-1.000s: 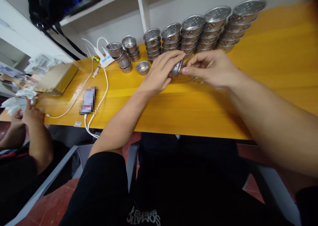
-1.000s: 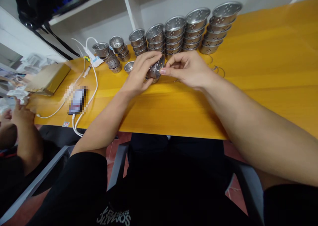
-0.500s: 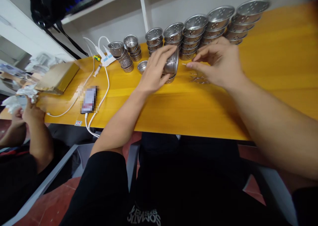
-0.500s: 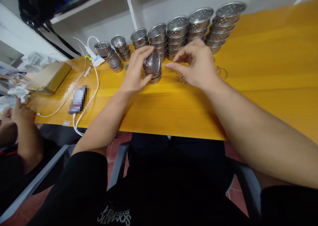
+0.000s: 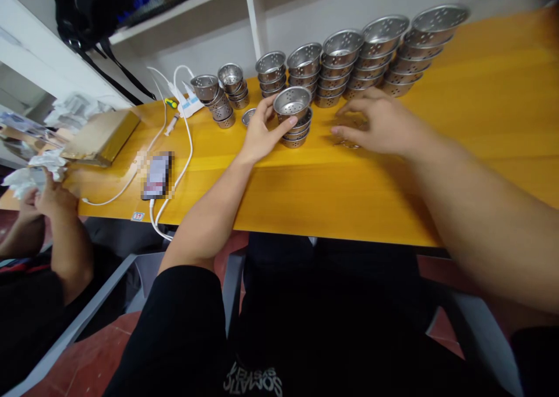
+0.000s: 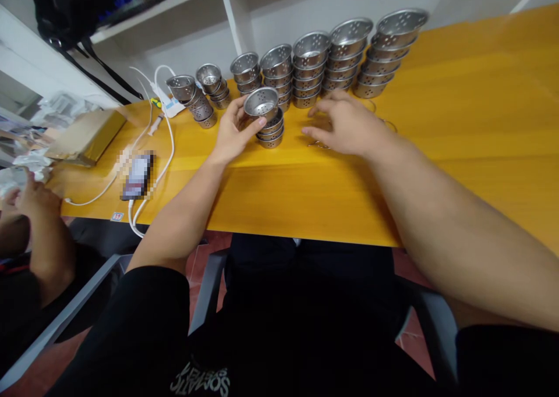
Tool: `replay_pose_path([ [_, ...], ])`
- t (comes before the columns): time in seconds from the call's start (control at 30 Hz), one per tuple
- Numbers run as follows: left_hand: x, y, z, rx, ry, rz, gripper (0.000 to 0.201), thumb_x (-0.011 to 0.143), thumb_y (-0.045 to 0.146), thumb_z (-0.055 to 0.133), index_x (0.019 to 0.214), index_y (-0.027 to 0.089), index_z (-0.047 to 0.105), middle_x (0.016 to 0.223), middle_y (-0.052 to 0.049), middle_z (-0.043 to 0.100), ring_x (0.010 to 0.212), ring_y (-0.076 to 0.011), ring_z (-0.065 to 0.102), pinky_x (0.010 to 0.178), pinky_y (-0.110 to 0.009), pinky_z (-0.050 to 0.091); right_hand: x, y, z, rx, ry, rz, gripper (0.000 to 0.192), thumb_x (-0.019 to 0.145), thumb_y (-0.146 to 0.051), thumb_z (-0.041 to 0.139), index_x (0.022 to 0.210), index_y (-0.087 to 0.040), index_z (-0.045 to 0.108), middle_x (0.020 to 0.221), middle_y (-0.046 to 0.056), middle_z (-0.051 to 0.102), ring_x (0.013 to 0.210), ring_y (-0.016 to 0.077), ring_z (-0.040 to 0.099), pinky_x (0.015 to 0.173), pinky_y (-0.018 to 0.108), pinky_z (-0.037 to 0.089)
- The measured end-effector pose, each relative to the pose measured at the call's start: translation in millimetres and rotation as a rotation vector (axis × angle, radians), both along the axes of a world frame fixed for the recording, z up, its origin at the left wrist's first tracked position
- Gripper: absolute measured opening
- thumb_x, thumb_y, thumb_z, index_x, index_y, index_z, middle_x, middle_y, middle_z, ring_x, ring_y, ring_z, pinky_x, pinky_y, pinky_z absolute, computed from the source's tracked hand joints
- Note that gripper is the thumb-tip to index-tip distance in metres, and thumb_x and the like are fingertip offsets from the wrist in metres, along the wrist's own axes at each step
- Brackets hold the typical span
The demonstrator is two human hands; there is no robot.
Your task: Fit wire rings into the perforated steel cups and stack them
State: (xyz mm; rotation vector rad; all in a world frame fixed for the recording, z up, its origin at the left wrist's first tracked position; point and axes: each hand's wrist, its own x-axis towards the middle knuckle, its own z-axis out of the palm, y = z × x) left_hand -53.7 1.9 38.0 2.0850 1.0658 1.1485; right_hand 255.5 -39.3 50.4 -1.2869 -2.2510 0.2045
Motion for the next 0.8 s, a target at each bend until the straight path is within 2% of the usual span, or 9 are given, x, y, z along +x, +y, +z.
replay_pose_path([
  [0.07,2,-2,-0.5,0.004,0.001,-0.042,0.06,0.099,0.051,0.07,0.148,0.029,0.043,0.163,-0.012,0.064,0.156,-0.0231,0.064,0.136,-0.046,0.051,-12,-12,7.1,0.015,0.128,0.028,0.064,0.102,-0.066,0.068,0.152,-0.026,0.065,0.148,0.019,0.066,0.13,0.0397,0.067,0.121,0.061,0.051],
  [0.17,2,-3,-1.9,0.015,0.002,-0.058,0.057,0.097,0.042,0.07,0.146,0.029,0.042,0.164,-0.012,0.063,0.156,-0.0225,0.064,0.135,-0.046,0.051,-28,-26,14.1,-0.009,0.247,0.17,0.074,0.102,-0.072,0.065,0.168,-0.041,0.049,0.168,0.008,0.056,0.139,0.0408,0.064,0.126,0.064,0.049],
  [0.27,1,-2,-3.2,-0.017,-0.028,-0.086,0.056,0.096,0.043,0.073,0.142,0.028,0.045,0.16,-0.013,0.066,0.151,-0.0208,0.067,0.134,-0.043,0.054,-40,-31,15.1,-0.031,0.265,0.247,0.077,0.102,-0.076,0.062,0.171,-0.048,0.045,0.177,-0.003,0.046,0.156,0.0414,0.053,0.132,0.065,0.045],
  [0.33,0,-2,-3.6,-0.04,-0.071,-0.121,0.058,0.095,0.048,0.075,0.14,0.026,0.047,0.155,-0.014,0.069,0.145,-0.021,0.071,0.132,-0.043,0.057,-43,-31,14.1,-0.014,0.26,0.254,0.076,0.102,-0.076,0.061,0.17,-0.045,0.049,0.178,-0.003,0.045,0.162,0.0421,0.046,0.136,0.068,0.041],
  [0.4,0,-2,-3.7,-0.064,-0.081,-0.132,0.059,0.096,0.053,0.076,0.14,0.027,0.047,0.154,-0.014,0.069,0.142,-0.0214,0.073,0.131,-0.044,0.058,-44,-30,13.2,0.017,0.264,0.266,0.073,0.103,-0.072,0.062,0.169,-0.043,0.052,0.178,-0.001,0.046,0.163,0.0422,0.045,0.138,0.07,0.037],
  [0.5,1,-1,-4.6,-0.093,-0.042,-0.115,0.057,0.097,0.054,0.075,0.139,0.028,0.046,0.156,-0.012,0.069,0.145,-0.0218,0.071,0.133,-0.047,0.057,-44,-30,12.9,0.031,0.266,0.251,0.06,0.106,-0.065,0.061,0.164,-0.053,0.054,0.175,-0.007,0.049,0.162,0.0371,0.049,0.141,0.064,0.037],
  [0.57,1,2,-6.0,-0.08,-0.047,-0.125,0.055,0.096,0.05,0.075,0.138,0.028,0.046,0.154,-0.012,0.069,0.146,-0.0221,0.07,0.135,-0.048,0.055,-44,-29,13.3,0.043,0.259,0.229,0.058,0.107,-0.064,0.061,0.163,-0.05,0.057,0.173,-0.005,0.052,0.16,0.0369,0.051,0.14,0.065,0.039],
  [0.67,2,4,-7.7,-0.064,-0.064,-0.138,0.054,0.093,0.044,0.075,0.136,0.028,0.047,0.15,-0.012,0.071,0.145,-0.0224,0.07,0.135,-0.047,0.053,-46,-28,13.8,0.065,0.242,0.222,0.06,0.107,-0.061,0.061,0.162,-0.036,0.062,0.168,0.007,0.057,0.156,0.0399,0.055,0.136,0.069,0.041],
  [0.8,3,-1,-6.6,-0.087,-0.029,-0.13,0.055,0.094,0.055,0.072,0.136,0.03,0.046,0.151,-0.012,0.07,0.144,-0.0247,0.07,0.13,-0.049,0.055,-47,-28,12.0,0.07,0.243,0.222,0.058,0.107,-0.06,0.062,0.162,-0.039,0.061,0.167,0.008,0.057,0.155,0.0397,0.055,0.136,0.067,0.042],
])
